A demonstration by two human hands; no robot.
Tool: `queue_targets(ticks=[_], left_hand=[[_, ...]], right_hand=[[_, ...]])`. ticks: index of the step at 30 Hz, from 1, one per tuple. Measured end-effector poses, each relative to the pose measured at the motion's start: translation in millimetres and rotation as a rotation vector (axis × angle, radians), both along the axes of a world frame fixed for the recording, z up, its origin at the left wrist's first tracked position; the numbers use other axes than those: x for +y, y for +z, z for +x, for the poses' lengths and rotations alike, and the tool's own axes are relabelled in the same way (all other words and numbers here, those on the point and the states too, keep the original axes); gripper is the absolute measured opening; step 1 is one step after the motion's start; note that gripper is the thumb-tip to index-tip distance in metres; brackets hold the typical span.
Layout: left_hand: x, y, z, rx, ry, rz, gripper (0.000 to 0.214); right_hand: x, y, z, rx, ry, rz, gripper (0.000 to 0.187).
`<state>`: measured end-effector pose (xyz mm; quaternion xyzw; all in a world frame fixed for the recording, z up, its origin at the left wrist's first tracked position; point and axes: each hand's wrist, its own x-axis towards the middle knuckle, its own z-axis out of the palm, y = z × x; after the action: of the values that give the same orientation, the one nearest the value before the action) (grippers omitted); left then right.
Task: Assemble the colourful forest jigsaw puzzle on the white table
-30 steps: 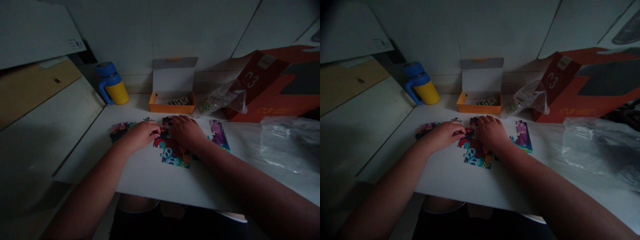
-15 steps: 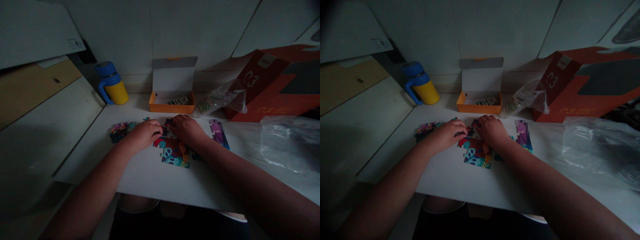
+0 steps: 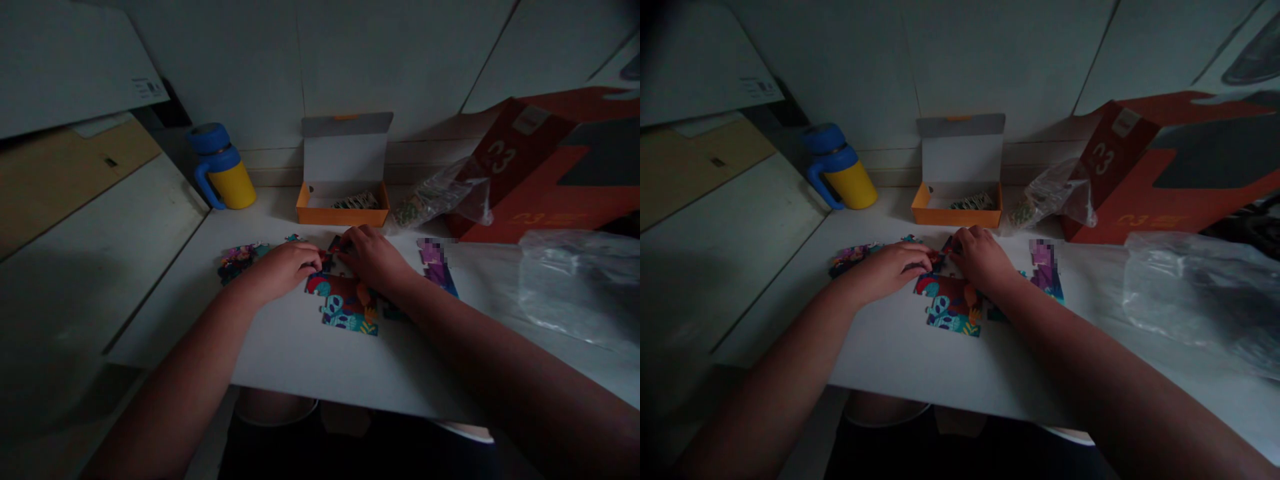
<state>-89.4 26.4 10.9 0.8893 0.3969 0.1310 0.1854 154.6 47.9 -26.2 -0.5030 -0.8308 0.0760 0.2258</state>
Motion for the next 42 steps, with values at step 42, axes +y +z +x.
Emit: queue_targets(ticks=[42], left_hand=[[-2.4,-3.8,1.2,0.048,0.116,0.135,0.025]], right_hand=[[-0.3,-4.3,-16.6,0.205,0.270,0.038,0.026]])
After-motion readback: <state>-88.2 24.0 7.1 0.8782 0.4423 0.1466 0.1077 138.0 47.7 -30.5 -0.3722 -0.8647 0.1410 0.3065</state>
